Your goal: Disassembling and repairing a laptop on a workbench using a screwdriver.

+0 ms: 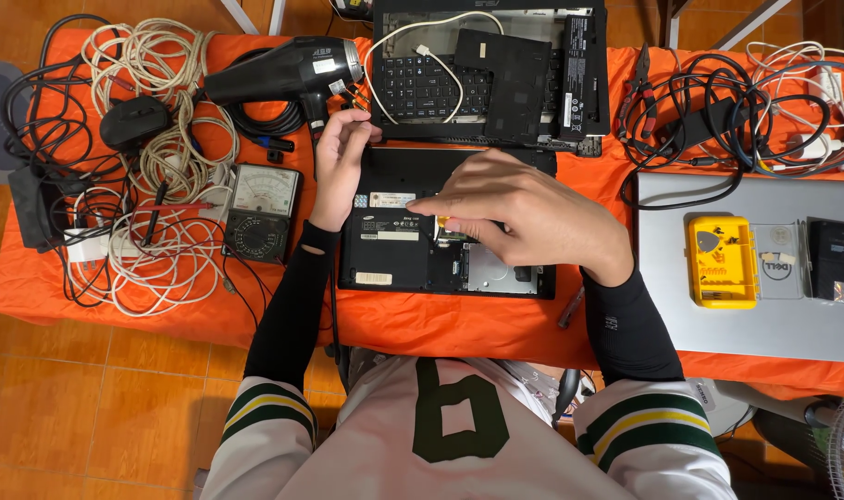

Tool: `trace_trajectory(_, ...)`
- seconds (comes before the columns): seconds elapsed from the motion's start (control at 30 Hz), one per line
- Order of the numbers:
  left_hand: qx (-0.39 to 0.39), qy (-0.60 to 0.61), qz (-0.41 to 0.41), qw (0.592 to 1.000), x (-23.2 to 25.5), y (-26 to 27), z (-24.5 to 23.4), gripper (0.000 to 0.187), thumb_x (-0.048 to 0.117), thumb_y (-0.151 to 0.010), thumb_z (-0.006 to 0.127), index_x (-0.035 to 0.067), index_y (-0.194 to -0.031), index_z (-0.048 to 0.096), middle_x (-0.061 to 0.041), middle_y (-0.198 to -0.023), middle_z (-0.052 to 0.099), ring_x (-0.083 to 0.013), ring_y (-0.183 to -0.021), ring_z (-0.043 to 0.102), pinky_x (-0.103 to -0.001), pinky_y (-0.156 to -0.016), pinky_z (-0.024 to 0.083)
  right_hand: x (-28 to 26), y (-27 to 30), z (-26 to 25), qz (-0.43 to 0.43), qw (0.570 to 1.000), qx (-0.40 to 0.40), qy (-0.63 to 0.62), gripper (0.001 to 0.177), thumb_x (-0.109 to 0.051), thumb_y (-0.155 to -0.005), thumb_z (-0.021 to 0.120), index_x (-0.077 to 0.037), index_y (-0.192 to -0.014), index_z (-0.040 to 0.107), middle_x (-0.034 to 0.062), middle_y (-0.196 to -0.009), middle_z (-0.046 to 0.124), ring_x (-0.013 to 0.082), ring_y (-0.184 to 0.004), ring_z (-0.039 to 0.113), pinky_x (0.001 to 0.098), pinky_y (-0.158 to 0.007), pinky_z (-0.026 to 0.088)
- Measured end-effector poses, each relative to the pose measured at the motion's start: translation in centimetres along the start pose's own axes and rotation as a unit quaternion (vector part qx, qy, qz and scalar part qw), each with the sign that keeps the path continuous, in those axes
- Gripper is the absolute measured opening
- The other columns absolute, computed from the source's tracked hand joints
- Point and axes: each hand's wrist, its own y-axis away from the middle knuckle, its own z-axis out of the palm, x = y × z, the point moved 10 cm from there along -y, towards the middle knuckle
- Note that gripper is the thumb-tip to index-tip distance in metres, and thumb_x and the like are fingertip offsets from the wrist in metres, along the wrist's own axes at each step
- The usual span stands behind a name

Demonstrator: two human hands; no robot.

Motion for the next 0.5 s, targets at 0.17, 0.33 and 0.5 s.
trace_trajectory(0.17,-0.007,0.004,0.015,1.0,0.1,0.0,0.1,0.016,0.014,-0.109,0.058,0.006,-0.122,0.061,-0.005,-0.107,0.068,-0.0151,-0.107,0.067,-0.031,-0.102,0.053,0.5,0.0,0.3,0.008,1.0,-0.006,0.012,0.036,-0.013,-0.094,0.074,-0.015,-0.13,0.072,0.0046,-0.09,0.072,0.0225,-0.089,0.062,0.0396,-0.099,0.048)
trace_trajectory(0.33,-0.006,0.008,0.016,1.0,0.1,0.0,0.1,0.015,0.014,-0.109,0.059,0.005,-0.121,0.061,-0.005,-0.106,0.068,-0.0147,-0.106,0.067,-0.031,-0.102,0.054,-0.7,-0.1,0.0,-0.027,1.0,-0.002,0.003,0.037,-0.012,-0.091,0.074,-0.012,-0.128,0.071,0.0078,-0.113,0.077,0.0246,-0.101,0.066,0.0408,-0.103,0.047)
trace_trajectory(0.5,-0.01,0.013,0.015,1.0,0.1,0.0,0.1,0.016,0.014,-0.109,0.058,0.005,-0.122,0.061,-0.004,-0.107,0.068,-0.0145,-0.107,0.067,-0.031,-0.103,0.053,0.0,0.0,0.1,-0.002,1.0,-0.007,0.0,0.033,-0.011,-0.092,0.073,-0.012,-0.126,0.073,0.0054,-0.093,0.072,0.0243,-0.094,0.063,0.0406,-0.103,0.047)
